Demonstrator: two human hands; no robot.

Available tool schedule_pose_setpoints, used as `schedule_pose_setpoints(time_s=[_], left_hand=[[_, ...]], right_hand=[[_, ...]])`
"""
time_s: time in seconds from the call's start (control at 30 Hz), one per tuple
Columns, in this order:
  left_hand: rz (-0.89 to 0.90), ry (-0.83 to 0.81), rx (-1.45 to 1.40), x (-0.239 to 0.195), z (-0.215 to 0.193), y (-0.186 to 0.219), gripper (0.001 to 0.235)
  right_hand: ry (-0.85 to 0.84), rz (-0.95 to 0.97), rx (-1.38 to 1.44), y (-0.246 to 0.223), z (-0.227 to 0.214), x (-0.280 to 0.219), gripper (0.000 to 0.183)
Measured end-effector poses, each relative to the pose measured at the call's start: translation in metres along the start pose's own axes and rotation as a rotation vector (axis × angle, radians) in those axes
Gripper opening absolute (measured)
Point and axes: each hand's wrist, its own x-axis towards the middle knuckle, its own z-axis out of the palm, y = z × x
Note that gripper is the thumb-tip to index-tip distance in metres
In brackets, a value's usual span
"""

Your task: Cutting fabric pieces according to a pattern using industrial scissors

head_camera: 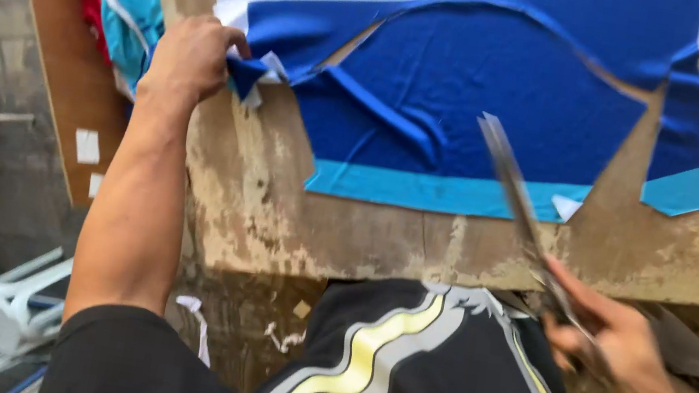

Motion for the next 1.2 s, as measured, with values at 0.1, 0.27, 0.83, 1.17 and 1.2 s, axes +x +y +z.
schedule_pose_setpoints(time_s=[0.1, 0.27, 0.83, 1.17, 1.2], left_hand=[[0.083, 0.119, -0.068, -0.029, 0.019, -0.011, 0.056], [0.232, 0.318, -0.136, -0.021, 0.046, -0.026, 0.046], [0.218, 0.457, -0.230, 0.005, 0.044, -0.057, 0.039], [0.203, 0.795, -0.792, 0.113, -0.018, 0.141, 0.029], [0.254, 0.672, -0.816, 0.123, -0.027, 0.182, 0.034]], right_hand=[[-0.290, 0.054, -0.100, -0.042, 0.078, 0.033, 0.103], [-0.465, 0.148, -0.026, -0.055, 0.200, 0.063, 0.087], [-0.106, 0.061, -0.106, -0.028, 0.307, 0.030, 0.099], [0.929, -0.370, 0.117, 0.115, 0.090, -0.006, 0.075], [0.982, -0.311, 0.026, 0.113, 0.064, -0.010, 0.076]])
